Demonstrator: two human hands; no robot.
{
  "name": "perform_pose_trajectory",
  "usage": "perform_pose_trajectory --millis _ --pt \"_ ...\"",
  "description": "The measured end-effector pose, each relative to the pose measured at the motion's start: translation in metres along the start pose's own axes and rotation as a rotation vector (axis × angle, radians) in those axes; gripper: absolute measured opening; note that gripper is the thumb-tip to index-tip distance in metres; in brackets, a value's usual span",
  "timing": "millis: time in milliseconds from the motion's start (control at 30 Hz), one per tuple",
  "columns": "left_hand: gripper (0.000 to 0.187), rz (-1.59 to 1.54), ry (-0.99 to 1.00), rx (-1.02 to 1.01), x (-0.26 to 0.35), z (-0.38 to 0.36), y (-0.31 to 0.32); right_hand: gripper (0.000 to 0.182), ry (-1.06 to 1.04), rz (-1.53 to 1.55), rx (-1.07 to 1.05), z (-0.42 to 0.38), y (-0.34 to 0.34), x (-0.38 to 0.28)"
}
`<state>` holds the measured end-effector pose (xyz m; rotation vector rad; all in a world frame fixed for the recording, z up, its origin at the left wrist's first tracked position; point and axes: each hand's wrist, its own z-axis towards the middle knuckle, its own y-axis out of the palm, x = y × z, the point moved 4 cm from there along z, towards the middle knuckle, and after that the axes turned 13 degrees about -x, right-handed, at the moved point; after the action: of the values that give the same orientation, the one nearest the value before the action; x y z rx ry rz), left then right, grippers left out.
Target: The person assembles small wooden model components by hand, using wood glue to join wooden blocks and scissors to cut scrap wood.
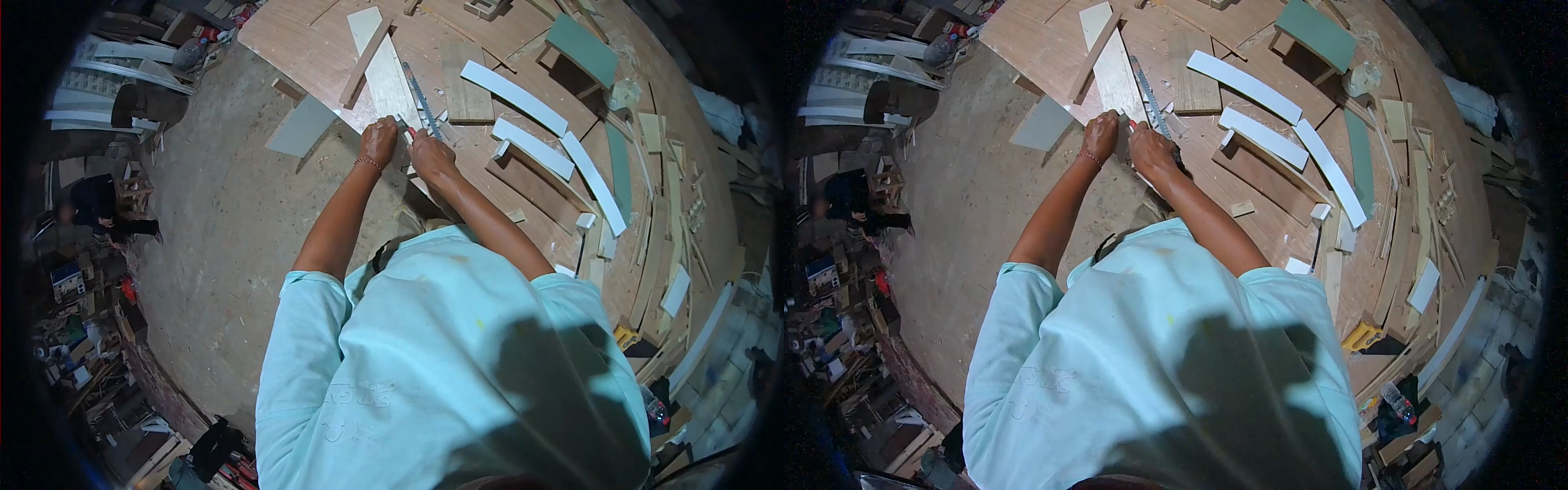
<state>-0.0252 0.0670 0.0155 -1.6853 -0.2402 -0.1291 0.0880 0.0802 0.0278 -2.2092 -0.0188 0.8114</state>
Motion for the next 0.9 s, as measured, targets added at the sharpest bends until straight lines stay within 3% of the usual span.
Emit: perform_pose_trajectory --millis 900 --pt "0.009 0.044 -0.009 -0.015 -0.004 0.006 0.001 0.028 -0.004 -0.009 0.058 -0.003 -0.005 -0.008"
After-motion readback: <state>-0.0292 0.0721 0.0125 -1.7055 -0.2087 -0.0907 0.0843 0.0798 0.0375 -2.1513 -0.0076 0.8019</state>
